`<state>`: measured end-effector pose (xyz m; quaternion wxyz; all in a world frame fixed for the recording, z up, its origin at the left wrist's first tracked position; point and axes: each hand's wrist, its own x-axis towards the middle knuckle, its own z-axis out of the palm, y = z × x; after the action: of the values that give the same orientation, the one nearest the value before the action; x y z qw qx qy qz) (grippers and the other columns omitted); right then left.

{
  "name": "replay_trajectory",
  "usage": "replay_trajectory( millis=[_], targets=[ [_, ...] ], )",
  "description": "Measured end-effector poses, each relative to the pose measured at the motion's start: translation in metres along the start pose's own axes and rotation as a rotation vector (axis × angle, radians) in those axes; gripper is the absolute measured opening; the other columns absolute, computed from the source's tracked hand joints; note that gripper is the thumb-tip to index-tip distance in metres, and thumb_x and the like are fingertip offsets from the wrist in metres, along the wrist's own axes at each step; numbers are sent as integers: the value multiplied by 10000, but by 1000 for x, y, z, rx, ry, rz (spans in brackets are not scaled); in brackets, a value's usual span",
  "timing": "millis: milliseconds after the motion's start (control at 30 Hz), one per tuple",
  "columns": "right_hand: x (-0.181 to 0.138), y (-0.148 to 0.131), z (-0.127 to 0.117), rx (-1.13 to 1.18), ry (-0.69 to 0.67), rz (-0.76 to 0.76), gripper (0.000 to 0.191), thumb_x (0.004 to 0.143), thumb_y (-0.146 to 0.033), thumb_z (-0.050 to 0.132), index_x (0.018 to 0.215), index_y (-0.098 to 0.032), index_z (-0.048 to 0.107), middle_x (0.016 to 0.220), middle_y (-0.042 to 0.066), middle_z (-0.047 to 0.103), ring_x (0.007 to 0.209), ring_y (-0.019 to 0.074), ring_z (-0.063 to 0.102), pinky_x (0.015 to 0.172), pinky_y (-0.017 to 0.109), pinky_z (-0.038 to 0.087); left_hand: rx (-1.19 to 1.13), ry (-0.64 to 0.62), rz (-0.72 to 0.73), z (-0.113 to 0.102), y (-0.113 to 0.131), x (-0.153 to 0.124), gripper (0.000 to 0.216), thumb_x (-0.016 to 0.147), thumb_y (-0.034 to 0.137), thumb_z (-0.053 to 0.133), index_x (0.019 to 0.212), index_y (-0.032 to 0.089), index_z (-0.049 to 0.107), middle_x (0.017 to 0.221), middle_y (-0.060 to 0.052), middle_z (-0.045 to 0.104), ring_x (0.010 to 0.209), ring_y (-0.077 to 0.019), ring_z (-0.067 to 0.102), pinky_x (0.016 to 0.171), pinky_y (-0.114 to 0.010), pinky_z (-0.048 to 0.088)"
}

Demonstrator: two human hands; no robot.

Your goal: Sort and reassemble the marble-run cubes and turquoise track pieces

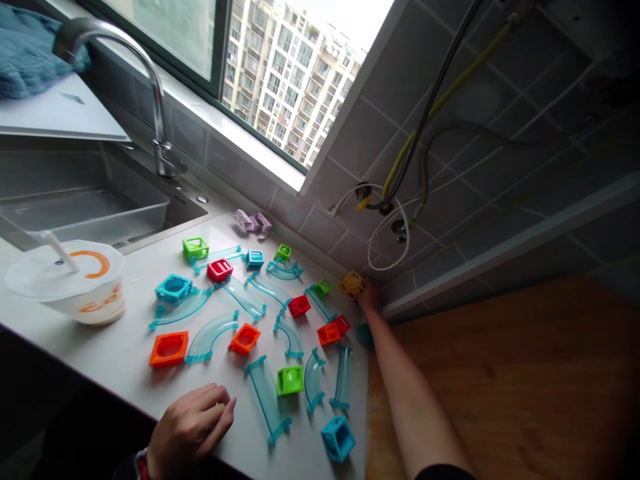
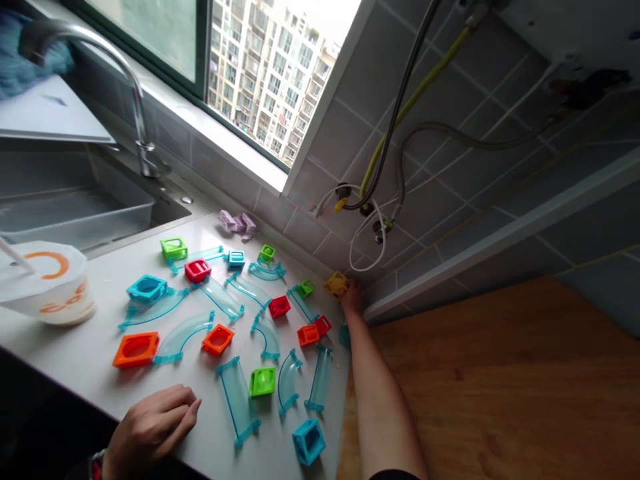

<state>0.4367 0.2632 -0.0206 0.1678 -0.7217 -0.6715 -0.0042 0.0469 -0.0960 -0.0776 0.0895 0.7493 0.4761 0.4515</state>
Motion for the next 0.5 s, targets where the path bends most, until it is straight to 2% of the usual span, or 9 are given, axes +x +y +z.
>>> replay_trajectory(
  millis=[300,500],
  targets=[
    [4,12,5,18,-11,-3,386,1003,-361,675,1340,-183,612,1368,110,627,1172,270,660,980,494,578,10,6,42,0,-3,-2,301,964,62,581,699,202,595,706,-18,618,621,-151,565,642,-298,431],
    [5,9,4,129,-40,4,348,1002,-366,679,1285,-168,637,1280,97,669,1101,247,687,938,462,596,11,24,83,-3,-3,3,313,959,68,561,686,212,610,681,-17,621,599,-146,586,639,-279,467]
  ],
)
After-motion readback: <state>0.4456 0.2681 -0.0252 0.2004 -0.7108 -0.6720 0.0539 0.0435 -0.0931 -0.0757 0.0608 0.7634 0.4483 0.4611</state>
